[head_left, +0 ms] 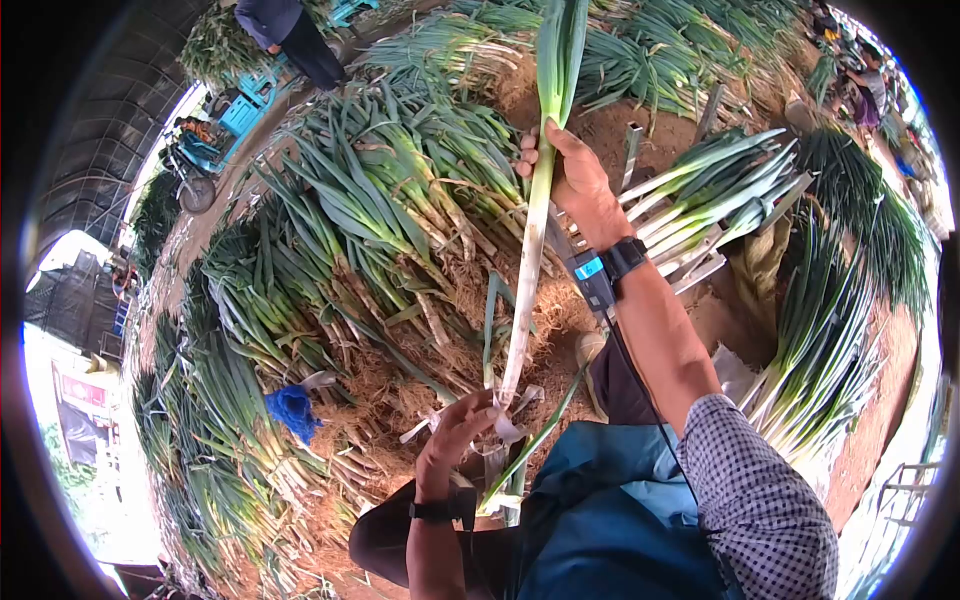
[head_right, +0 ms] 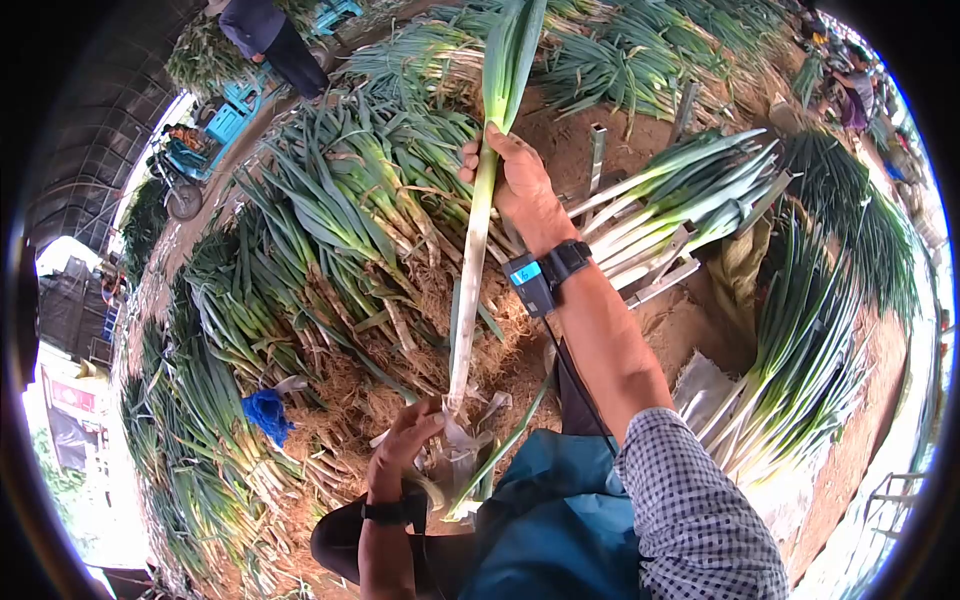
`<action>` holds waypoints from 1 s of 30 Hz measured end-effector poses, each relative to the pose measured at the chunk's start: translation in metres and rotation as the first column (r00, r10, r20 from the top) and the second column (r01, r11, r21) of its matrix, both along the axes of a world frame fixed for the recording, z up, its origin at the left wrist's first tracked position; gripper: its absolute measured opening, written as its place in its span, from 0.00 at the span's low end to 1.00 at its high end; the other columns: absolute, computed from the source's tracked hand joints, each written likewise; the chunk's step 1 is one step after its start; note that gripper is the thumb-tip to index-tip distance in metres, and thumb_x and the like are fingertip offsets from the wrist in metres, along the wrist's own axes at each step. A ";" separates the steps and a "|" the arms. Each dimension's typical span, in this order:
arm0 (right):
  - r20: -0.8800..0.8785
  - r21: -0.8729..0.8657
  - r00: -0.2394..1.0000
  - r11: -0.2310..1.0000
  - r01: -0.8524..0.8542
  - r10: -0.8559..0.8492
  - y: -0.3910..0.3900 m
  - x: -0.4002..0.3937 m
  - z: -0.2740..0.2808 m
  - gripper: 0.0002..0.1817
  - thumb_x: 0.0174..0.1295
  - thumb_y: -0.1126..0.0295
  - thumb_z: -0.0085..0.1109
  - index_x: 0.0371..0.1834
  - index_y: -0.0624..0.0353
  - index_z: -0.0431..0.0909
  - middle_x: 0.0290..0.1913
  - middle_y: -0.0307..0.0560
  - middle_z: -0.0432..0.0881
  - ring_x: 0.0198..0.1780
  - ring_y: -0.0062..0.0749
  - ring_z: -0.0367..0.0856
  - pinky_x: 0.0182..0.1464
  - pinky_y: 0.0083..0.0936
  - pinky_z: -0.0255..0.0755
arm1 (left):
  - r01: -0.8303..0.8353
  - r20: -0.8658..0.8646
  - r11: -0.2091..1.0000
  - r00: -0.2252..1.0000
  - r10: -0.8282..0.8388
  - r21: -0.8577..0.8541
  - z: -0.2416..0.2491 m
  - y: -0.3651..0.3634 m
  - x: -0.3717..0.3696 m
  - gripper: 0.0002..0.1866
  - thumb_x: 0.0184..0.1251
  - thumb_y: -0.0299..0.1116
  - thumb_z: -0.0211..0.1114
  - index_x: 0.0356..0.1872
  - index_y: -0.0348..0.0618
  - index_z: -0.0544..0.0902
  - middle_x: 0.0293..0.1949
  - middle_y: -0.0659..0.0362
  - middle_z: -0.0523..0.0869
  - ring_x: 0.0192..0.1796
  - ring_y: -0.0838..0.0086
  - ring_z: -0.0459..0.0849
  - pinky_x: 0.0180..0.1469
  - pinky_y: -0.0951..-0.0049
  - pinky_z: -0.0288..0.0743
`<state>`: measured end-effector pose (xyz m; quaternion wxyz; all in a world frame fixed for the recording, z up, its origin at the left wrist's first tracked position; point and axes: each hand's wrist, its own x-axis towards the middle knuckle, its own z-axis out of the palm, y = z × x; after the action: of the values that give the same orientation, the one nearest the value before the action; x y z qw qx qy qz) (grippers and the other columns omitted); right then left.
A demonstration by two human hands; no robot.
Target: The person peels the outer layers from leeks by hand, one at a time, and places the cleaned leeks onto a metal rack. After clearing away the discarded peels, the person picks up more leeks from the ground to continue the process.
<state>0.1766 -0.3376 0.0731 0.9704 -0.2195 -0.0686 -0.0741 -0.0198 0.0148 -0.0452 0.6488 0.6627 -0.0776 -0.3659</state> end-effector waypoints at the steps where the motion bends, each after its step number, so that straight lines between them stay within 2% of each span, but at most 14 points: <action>1: -0.008 -0.016 1.000 1.000 0.026 -0.026 -0.003 0.001 -0.004 0.10 0.74 0.66 0.56 0.43 0.62 0.72 0.36 0.50 0.77 0.33 0.34 0.75 0.36 0.35 0.77 | -0.032 0.011 0.999 0.999 0.032 0.026 -0.009 0.005 -0.008 0.26 0.68 0.44 0.69 0.59 0.35 0.80 0.43 0.60 0.85 0.45 0.77 0.83 0.46 0.75 0.76; 2: -0.012 -0.033 0.998 0.998 0.054 -0.054 -0.006 0.004 -0.006 0.10 0.74 0.66 0.57 0.44 0.62 0.72 0.36 0.50 0.77 0.33 0.33 0.75 0.36 0.34 0.77 | 0.013 0.038 0.995 0.999 -0.017 0.097 -0.018 0.009 -0.013 0.26 0.68 0.42 0.69 0.59 0.33 0.79 0.47 0.56 0.86 0.50 0.74 0.82 0.52 0.70 0.76; 5: 0.011 -0.052 0.997 0.995 0.081 -0.081 -0.012 0.008 -0.006 0.08 0.73 0.69 0.58 0.45 0.62 0.72 0.36 0.49 0.78 0.35 0.33 0.77 0.38 0.37 0.79 | -0.036 0.254 0.927 0.965 -0.065 0.373 -0.005 0.012 -0.019 0.23 0.69 0.39 0.69 0.58 0.33 0.79 0.47 0.52 0.86 0.51 0.68 0.84 0.55 0.66 0.76; 6: 0.014 -0.071 0.996 0.993 0.092 -0.091 -0.009 0.005 -0.003 0.08 0.72 0.70 0.57 0.46 0.62 0.72 0.36 0.49 0.78 0.35 0.33 0.77 0.39 0.38 0.80 | -0.287 0.620 0.825 0.779 -0.095 0.487 0.003 0.007 -0.016 0.20 0.69 0.35 0.68 0.56 0.33 0.81 0.49 0.47 0.86 0.52 0.62 0.86 0.53 0.64 0.78; 9: 0.054 -0.126 0.998 0.991 0.035 -0.029 0.015 -0.012 0.010 0.07 0.70 0.74 0.58 0.48 0.62 0.75 0.37 0.48 0.79 0.36 0.33 0.79 0.43 0.40 0.82 | -0.535 0.846 0.817 0.520 0.116 0.217 0.049 -0.012 0.022 0.18 0.67 0.32 0.69 0.54 0.33 0.82 0.50 0.45 0.86 0.53 0.60 0.86 0.53 0.65 0.79; 11: 0.066 -0.131 0.995 0.990 -0.059 0.069 0.034 -0.025 0.019 0.09 0.69 0.75 0.58 0.50 0.62 0.76 0.37 0.49 0.79 0.37 0.34 0.80 0.45 0.41 0.82 | -0.493 0.799 0.845 0.584 0.145 0.207 0.099 -0.039 0.040 0.17 0.66 0.30 0.70 0.52 0.32 0.83 0.51 0.45 0.86 0.53 0.60 0.86 0.53 0.64 0.79; 14: 0.151 -0.169 0.972 0.973 -0.156 0.182 0.055 -0.028 0.013 0.10 0.68 0.77 0.57 0.51 0.63 0.77 0.37 0.48 0.80 0.38 0.34 0.81 0.50 0.44 0.83 | -0.461 0.837 0.867 0.537 0.103 0.189 0.112 -0.067 0.070 0.20 0.64 0.28 0.72 0.57 0.36 0.81 0.49 0.50 0.87 0.51 0.68 0.87 0.54 0.70 0.81; 16: 0.149 -0.208 0.967 0.963 -0.172 0.205 0.066 -0.038 0.015 0.10 0.68 0.76 0.58 0.52 0.62 0.77 0.36 0.47 0.80 0.38 0.33 0.81 0.51 0.44 0.82 | -0.451 0.852 0.871 0.518 0.077 0.196 0.108 -0.078 0.084 0.19 0.61 0.27 0.75 0.52 0.35 0.83 0.44 0.53 0.89 0.46 0.73 0.87 0.49 0.74 0.80; 20: 0.154 -0.223 0.957 0.952 -0.210 0.247 0.070 -0.045 0.015 0.09 0.67 0.76 0.61 0.49 0.62 0.80 0.34 0.44 0.81 0.36 0.28 0.81 0.48 0.43 0.80 | -0.467 0.797 0.844 0.598 0.083 0.262 0.100 -0.086 0.087 0.13 0.59 0.26 0.76 0.42 0.34 0.85 0.33 0.57 0.88 0.36 0.79 0.86 0.41 0.76 0.79; 23: 0.123 -0.244 0.959 0.944 -0.222 0.257 0.072 -0.047 0.014 0.08 0.67 0.76 0.62 0.48 0.63 0.80 0.34 0.43 0.81 0.35 0.28 0.81 0.47 0.40 0.79 | -0.482 0.808 0.848 0.578 0.118 0.221 0.088 -0.090 0.086 0.13 0.58 0.25 0.76 0.42 0.34 0.84 0.33 0.57 0.88 0.36 0.79 0.85 0.40 0.77 0.78; 24: 0.107 -0.247 0.956 0.938 -0.242 0.274 0.073 -0.047 0.015 0.09 0.66 0.75 0.63 0.48 0.63 0.80 0.34 0.42 0.80 0.34 0.28 0.81 0.47 0.40 0.81 | -0.492 0.844 0.852 0.522 0.125 0.178 0.089 -0.091 0.085 0.13 0.58 0.26 0.76 0.42 0.34 0.84 0.34 0.56 0.89 0.35 0.78 0.85 0.41 0.76 0.78; 27: 0.129 -0.320 0.959 0.926 -0.200 0.251 0.076 -0.047 0.016 0.10 0.66 0.74 0.63 0.48 0.62 0.79 0.35 0.42 0.81 0.34 0.27 0.82 0.47 0.38 0.84 | -0.433 0.762 0.891 0.620 0.184 0.137 0.088 -0.093 0.087 0.13 0.58 0.27 0.76 0.42 0.34 0.83 0.34 0.55 0.89 0.35 0.77 0.85 0.42 0.75 0.79; 28: 0.116 -0.326 0.961 0.924 -0.201 0.250 0.076 -0.046 0.013 0.11 0.67 0.75 0.61 0.52 0.63 0.79 0.35 0.44 0.81 0.35 0.29 0.81 0.48 0.43 0.83 | -0.453 0.780 0.876 0.604 0.162 0.168 0.088 -0.095 0.085 0.13 0.58 0.26 0.76 0.42 0.34 0.83 0.34 0.54 0.89 0.35 0.77 0.86 0.42 0.75 0.79; 30: 0.115 -0.333 0.966 0.925 -0.181 0.230 0.077 -0.045 0.011 0.11 0.68 0.75 0.61 0.52 0.63 0.79 0.35 0.43 0.80 0.34 0.28 0.81 0.48 0.42 0.84 | -0.499 0.817 0.837 0.565 0.118 0.224 0.090 -0.098 0.082 0.13 0.58 0.26 0.75 0.41 0.34 0.83 0.35 0.54 0.89 0.35 0.77 0.86 0.42 0.74 0.79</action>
<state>0.1318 -0.2601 0.0845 0.9161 -0.3592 -0.1763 0.0238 0.0618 -0.0830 0.0449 0.4417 0.8824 -0.1453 0.0715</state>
